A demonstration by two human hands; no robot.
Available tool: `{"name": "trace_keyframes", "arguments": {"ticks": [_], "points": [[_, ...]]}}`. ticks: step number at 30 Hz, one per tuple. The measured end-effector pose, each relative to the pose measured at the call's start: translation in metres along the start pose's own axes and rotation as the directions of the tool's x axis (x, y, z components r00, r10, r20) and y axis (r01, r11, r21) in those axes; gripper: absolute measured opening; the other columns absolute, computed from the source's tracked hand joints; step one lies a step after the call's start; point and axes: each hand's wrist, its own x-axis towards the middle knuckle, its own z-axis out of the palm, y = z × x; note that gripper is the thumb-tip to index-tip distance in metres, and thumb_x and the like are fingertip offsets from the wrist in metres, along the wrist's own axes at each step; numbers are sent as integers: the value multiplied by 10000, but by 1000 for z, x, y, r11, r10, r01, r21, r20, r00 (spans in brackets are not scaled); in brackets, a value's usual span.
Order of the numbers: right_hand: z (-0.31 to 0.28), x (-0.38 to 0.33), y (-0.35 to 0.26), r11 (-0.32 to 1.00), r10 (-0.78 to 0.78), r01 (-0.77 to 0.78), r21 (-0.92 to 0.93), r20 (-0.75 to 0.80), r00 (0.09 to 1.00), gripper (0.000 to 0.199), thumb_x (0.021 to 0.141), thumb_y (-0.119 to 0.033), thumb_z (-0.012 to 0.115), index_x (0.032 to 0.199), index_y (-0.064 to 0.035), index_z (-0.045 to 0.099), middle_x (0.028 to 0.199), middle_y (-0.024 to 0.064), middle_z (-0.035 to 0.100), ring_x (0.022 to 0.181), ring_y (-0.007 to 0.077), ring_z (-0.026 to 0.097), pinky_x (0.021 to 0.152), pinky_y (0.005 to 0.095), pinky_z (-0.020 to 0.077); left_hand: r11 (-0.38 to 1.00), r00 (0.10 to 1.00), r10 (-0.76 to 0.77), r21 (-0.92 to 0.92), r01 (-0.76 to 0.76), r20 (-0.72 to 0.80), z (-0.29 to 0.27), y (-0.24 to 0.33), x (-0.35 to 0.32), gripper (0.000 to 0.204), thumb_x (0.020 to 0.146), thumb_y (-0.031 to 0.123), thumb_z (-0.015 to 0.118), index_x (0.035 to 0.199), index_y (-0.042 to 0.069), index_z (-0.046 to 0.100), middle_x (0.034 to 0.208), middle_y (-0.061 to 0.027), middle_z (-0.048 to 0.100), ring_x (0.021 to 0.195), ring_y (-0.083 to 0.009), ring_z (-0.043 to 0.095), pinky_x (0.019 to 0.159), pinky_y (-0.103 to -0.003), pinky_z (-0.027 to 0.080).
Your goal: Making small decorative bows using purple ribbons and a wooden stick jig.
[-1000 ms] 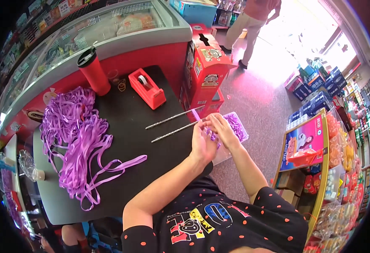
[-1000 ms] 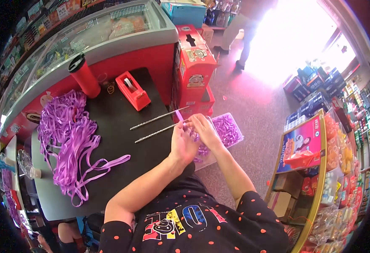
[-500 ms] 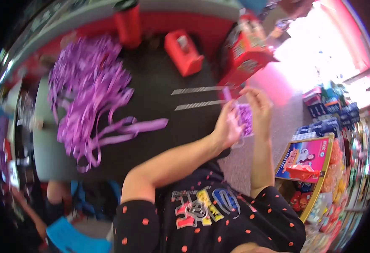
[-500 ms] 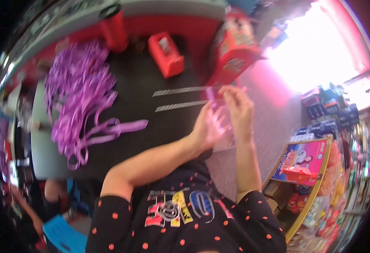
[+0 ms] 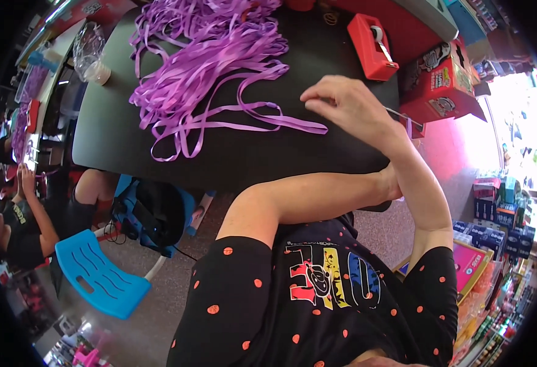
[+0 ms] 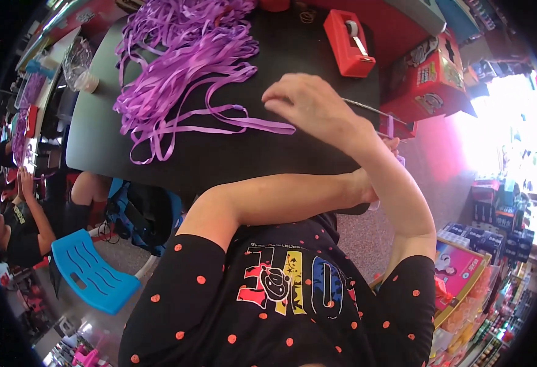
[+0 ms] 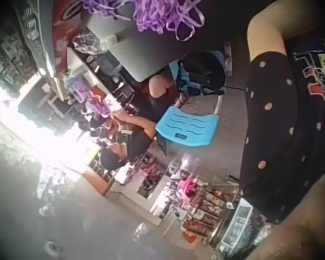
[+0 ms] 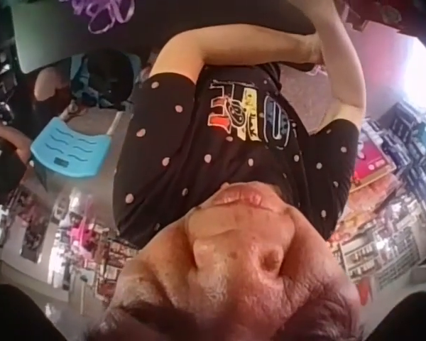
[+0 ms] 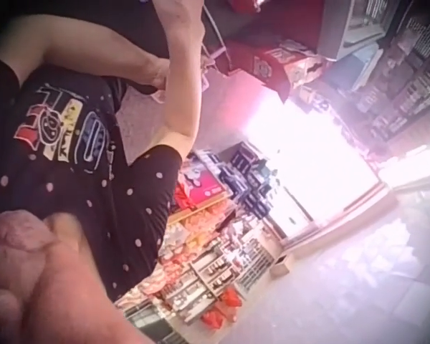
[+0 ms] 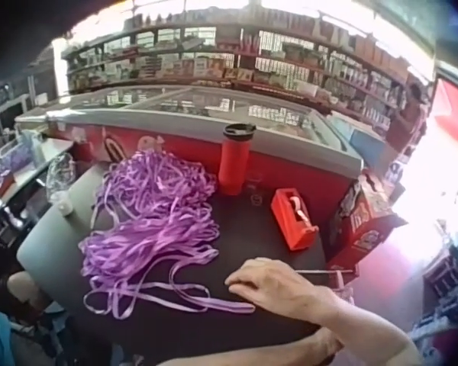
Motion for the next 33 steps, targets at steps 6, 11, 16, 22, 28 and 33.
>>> {"name": "trace_keyframes", "arguments": {"ticks": [6, 11, 16, 22, 28, 33], "points": [[-31, 21, 31, 965, 145, -170, -200, -134, 980, 205, 849, -177, 631, 974, -18, 665, 848, 105, 647, 737, 200, 619, 684, 293, 474, 977, 997, 76, 199, -73, -10, -7, -9, 9, 412, 901, 507, 510, 1024, 127, 608, 1001, -53, 637, 925, -206, 608, 829, -383, 483], [-94, 13, 46, 884, 366, -456, -107, -449, 815, 245, 871, -211, 630, 1010, -14, 680, 911, 96, 699, 866, 127, 653, 770, 245, 486, 935, 962, 197, 330, -125, -192, -9, -8, 11, 678, 888, 539, 492, 1413, 157, 298, 1468, -110, 321, 1343, -259, 313, 1077, -445, 269], [-127, -27, 130, 823, 561, -541, 173, -399, 726, 269, 875, -224, 631, 1041, -19, 685, 900, 29, 691, 735, 56, 566, 615, 212, 437, 940, 974, 129, 337, -60, -187, -6, -9, 8, 860, 899, 529, 458, 1483, 231, -98, 1567, -84, -66, 1433, -312, -72, 1133, -502, 53], [-103, -21, 139, 449, 783, -616, 648, 48, 621, 207, 865, -239, 659, 890, -34, 676, 757, -42, 640, 513, -18, 350, 439, 155, 243, 936, 980, 121, 348, -58, -161, -3, -3, 6, 837, 907, 523, 452, 1485, 240, -82, 1569, -61, -61, 1437, -272, -90, 1139, -489, 30], [-102, -15, 143, 305, 838, -648, 698, 126, 530, 203, 824, -266, 707, 841, -65, 684, 729, -52, 627, 490, -6, 305, 433, 173, 206, 938, 967, 147, 339, -70, -206, -1, -4, 7, 840, 910, 519, 458, 1484, 247, -92, 1569, -57, -62, 1437, -270, -88, 1140, -486, 30], [-100, -13, 147, 307, 854, -662, 684, 110, 509, 188, 784, -266, 740, 746, -95, 673, 667, -59, 586, 489, 10, 298, 430, 196, 197, 942, 970, 133, 330, -60, -202, -3, -3, 5, 871, 897, 527, 482, 1484, 244, -97, 1569, -56, -63, 1437, -271, -86, 1139, -487, 32]]}}
